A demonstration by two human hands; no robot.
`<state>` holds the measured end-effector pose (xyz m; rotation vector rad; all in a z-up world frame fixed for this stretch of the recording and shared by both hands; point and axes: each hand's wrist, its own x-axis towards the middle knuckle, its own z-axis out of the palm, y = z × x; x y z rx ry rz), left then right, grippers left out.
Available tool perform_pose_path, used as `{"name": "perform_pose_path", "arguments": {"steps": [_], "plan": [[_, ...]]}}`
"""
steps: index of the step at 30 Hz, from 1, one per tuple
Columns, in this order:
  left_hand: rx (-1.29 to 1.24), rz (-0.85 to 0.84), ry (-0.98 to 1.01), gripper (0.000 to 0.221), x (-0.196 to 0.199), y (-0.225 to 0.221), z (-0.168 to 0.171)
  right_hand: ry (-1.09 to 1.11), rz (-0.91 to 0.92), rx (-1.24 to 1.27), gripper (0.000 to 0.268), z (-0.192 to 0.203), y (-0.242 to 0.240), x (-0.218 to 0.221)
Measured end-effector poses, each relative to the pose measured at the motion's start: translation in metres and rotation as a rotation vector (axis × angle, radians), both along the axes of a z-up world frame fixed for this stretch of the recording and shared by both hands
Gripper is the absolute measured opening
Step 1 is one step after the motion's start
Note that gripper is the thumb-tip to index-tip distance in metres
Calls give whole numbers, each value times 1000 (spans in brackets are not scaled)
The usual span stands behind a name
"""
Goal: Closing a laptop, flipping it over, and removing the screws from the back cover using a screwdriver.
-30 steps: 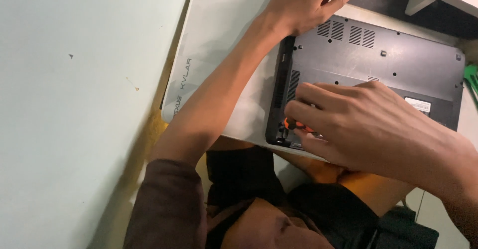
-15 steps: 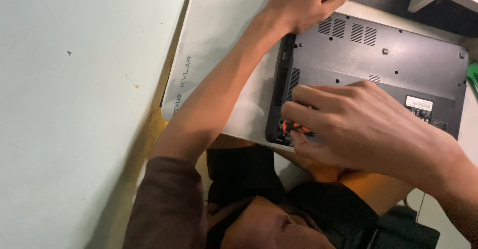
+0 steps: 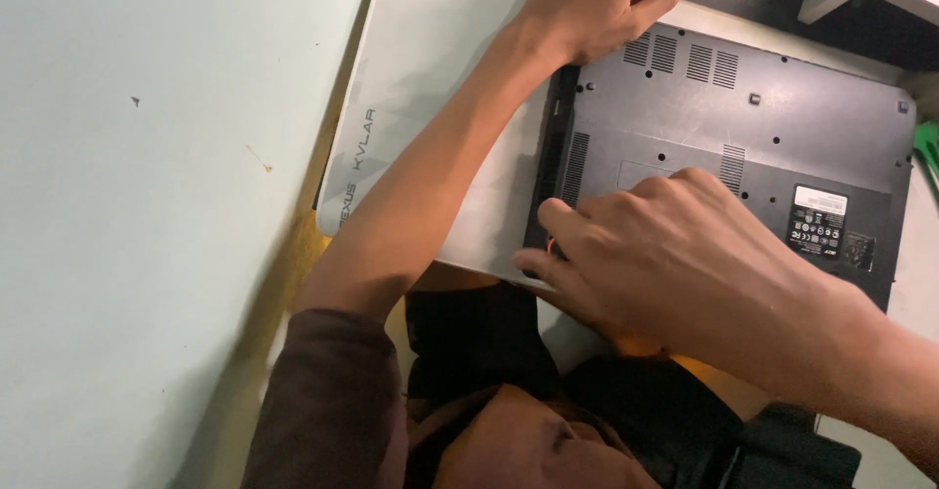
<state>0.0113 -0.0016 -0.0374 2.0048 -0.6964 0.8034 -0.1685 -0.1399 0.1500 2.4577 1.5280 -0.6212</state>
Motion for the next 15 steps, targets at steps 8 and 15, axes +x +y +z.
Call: {"name": "perform_pose_path", "arguments": {"steps": [8, 15], "plan": [[-6, 12, -36, 36, -1, -1, 2, 68, 75, -42, 24, -1, -23, 12], [-42, 131, -121, 30, 8, -6, -2, -43, -155, 303, 16, 24, -62, 50]]}}
